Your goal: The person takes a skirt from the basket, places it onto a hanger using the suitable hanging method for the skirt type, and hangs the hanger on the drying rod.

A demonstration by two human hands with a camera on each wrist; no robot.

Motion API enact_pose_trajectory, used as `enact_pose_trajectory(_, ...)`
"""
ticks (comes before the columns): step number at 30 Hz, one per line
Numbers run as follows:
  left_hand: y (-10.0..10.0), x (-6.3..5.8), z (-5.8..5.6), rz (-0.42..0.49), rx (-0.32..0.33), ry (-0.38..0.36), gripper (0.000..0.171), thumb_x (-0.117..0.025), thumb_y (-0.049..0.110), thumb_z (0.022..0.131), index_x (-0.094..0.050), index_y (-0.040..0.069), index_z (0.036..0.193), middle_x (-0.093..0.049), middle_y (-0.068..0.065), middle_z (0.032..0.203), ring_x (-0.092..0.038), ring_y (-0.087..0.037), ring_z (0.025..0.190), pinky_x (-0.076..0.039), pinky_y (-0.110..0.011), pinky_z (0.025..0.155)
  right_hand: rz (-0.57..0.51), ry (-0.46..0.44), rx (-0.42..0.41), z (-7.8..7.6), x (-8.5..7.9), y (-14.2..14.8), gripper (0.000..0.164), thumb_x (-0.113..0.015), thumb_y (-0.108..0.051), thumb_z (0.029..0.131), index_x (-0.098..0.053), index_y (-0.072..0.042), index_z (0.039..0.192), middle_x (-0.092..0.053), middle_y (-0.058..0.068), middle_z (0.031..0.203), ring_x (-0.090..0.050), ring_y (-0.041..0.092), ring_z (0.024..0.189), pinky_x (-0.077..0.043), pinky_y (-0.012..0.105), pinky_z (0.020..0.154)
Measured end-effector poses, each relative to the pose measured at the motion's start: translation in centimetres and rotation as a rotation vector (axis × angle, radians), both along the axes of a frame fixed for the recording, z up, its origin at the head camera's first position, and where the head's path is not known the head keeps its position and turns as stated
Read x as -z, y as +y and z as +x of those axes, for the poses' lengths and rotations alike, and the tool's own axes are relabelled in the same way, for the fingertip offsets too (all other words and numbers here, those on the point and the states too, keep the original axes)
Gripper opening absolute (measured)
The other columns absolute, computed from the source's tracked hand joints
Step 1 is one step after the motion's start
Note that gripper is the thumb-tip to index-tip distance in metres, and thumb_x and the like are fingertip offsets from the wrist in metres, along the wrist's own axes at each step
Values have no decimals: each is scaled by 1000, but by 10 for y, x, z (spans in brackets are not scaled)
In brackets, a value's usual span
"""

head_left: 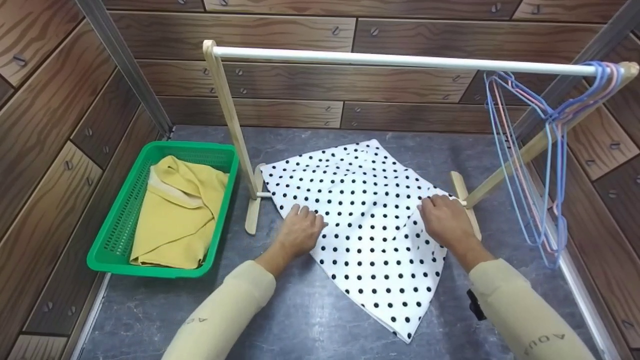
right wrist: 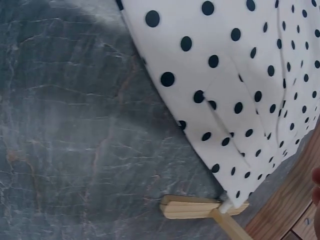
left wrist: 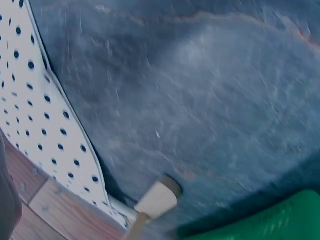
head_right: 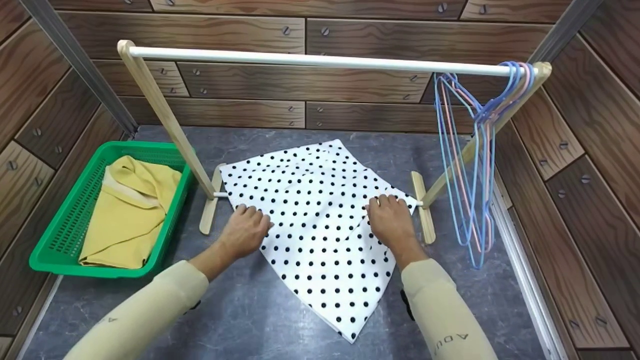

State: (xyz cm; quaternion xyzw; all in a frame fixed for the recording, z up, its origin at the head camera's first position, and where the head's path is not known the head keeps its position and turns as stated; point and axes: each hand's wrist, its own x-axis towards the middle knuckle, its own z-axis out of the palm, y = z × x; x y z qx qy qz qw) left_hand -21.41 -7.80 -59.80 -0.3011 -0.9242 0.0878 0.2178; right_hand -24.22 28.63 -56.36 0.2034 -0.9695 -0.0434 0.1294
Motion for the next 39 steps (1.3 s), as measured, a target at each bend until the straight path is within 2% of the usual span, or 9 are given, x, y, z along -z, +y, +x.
enact_pose_trajectory(6,19,8,7,-22,14,-20,35,-48,33,103,-52,14,75,-54,-1,66,-52,-20,66,-43,-35,74,11,-3,16,10,21,12,26,-55,-20,100,-54,-2,81,-54,13,71,-55,32,64,-46,46,59)
enact_pose_trajectory(15,49,28,24,-39,8,-87,35,-45,34,104,-53,15,75,-54,1,66,-51,-19,66,-41,-34,72,16,-103,86,31,50,28,24,-57,-21,99,-60,0,88,-59,15,76,-60,32,68,-50,46,63)
enact_pose_trajectory(22,75,39,38,-75,-17,-246,39,-34,38,107,-57,17,83,-55,2,72,-51,-17,71,-40,-32,75,15,-87,87,33,60,31,21,-62,-17,95,-59,1,85,-57,16,75,-58,32,64,-48,45,57)
enact_pose_trajectory(25,83,47,45,-117,-50,-349,45,-29,44,107,-60,17,88,-58,1,77,-53,-17,76,-41,-33,77,5,-177,127,34,64,26,18,-62,-15,96,-58,0,86,-57,16,78,-58,32,67,-49,46,59)
enact_pose_trajectory(27,85,54,51,-130,-78,-393,47,-27,49,107,-59,18,93,-58,1,82,-54,-18,81,-42,-33,78,-25,-266,167,36,67,22,15,-58,-13,97,-59,1,93,-59,18,86,-61,35,76,-52,48,66)
enact_pose_trajectory(30,85,67,58,-106,-108,-389,44,-29,51,106,-56,20,95,-56,0,86,-54,-18,83,-43,-33,77,-78,-368,221,39,69,18,17,-52,-12,100,-60,3,103,-60,22,100,-62,39,91,-53,50,79)
enact_pose_trajectory(32,85,73,61,-75,-106,-353,40,-31,51,106,-54,20,96,-55,0,88,-54,-18,82,-44,-33,76,-93,-380,232,40,68,18,19,-51,-10,101,-60,4,109,-60,24,106,-61,41,98,-52,51,84)
enact_pose_trajectory(35,84,77,63,-67,-104,-319,38,-32,52,105,-52,21,96,-53,0,88,-53,-18,81,-44,-33,74,-78,-396,234,42,65,19,17,-51,-7,100,-60,4,110,-59,23,107,-61,40,99,-53,50,84)
enact_pose_trajectory(39,82,78,60,-97,-96,-316,41,-30,53,105,-51,20,96,-52,0,89,-52,-17,81,-45,-33,75,-58,-420,231,46,63,21,13,-52,-4,99,-60,2,108,-59,22,104,-61,38,95,-53,49,80)
